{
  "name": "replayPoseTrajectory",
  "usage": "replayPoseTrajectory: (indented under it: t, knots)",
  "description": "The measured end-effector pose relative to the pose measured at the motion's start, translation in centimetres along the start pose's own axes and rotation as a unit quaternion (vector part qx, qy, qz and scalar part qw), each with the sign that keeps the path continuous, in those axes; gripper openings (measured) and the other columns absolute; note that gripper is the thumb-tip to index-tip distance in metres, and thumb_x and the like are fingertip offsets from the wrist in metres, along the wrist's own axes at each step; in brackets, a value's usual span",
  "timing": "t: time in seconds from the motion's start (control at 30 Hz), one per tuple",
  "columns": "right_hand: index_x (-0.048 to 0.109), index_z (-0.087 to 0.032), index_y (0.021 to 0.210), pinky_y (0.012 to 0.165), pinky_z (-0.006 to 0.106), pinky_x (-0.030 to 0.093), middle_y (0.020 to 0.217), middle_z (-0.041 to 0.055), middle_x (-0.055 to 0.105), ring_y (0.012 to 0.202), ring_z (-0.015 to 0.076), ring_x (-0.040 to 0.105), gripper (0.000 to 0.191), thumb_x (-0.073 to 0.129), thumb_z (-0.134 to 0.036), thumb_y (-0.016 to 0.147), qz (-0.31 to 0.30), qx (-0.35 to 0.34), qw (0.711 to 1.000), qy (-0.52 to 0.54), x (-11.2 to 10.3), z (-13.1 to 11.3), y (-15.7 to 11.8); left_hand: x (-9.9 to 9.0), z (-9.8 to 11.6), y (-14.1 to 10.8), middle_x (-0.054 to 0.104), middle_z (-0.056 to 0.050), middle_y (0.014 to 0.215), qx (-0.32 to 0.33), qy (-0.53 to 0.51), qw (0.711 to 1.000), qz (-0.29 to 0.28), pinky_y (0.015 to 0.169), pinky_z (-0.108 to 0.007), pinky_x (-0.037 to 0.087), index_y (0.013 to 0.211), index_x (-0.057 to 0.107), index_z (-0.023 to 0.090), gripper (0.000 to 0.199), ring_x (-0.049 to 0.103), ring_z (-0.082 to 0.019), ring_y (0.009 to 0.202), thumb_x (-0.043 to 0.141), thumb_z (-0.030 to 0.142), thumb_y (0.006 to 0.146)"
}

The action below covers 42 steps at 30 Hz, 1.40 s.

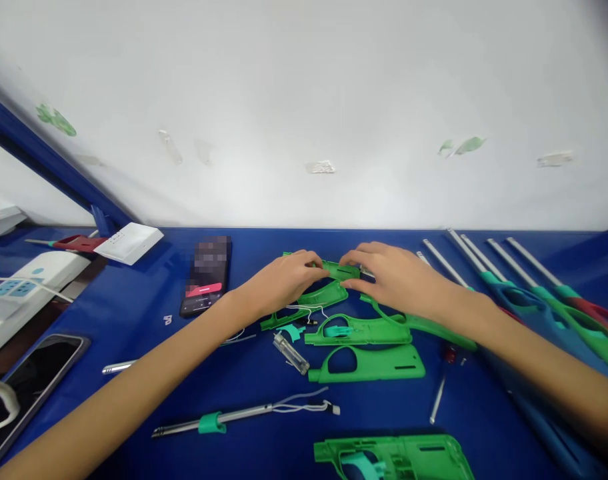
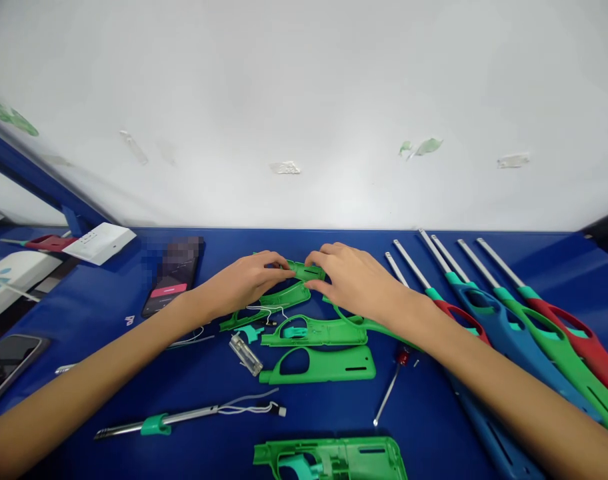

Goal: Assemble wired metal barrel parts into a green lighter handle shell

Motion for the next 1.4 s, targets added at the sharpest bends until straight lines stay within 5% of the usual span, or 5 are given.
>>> replayPoseTrajectory:
  t: [1.4]
  knots:
    - [0.07,-0.02,0.132,0.09,0.045,0.065,0.125,0.0089,0.074,0.102,0.0234,0.074,0.033,0.071,-0.042,0.107,-0.026,0.03,0.999,-0.02,1.4,0.2,0.4,-0.6,-0.9,1.4,0.072,-0.01,0.131,-0.03,-0.042,0.998,-0.043,0.095,-0.045,0.065,0.129,0.07,0.019,0.029,0.073,-0.024,0.109,0.071,0.038,0.107]
Point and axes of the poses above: each hand's wrist, its own y-axis towards the middle knuckle, its own x-axis out of the palm, z = x × y, the point moved 3 cm from there along y, towards the middle knuckle
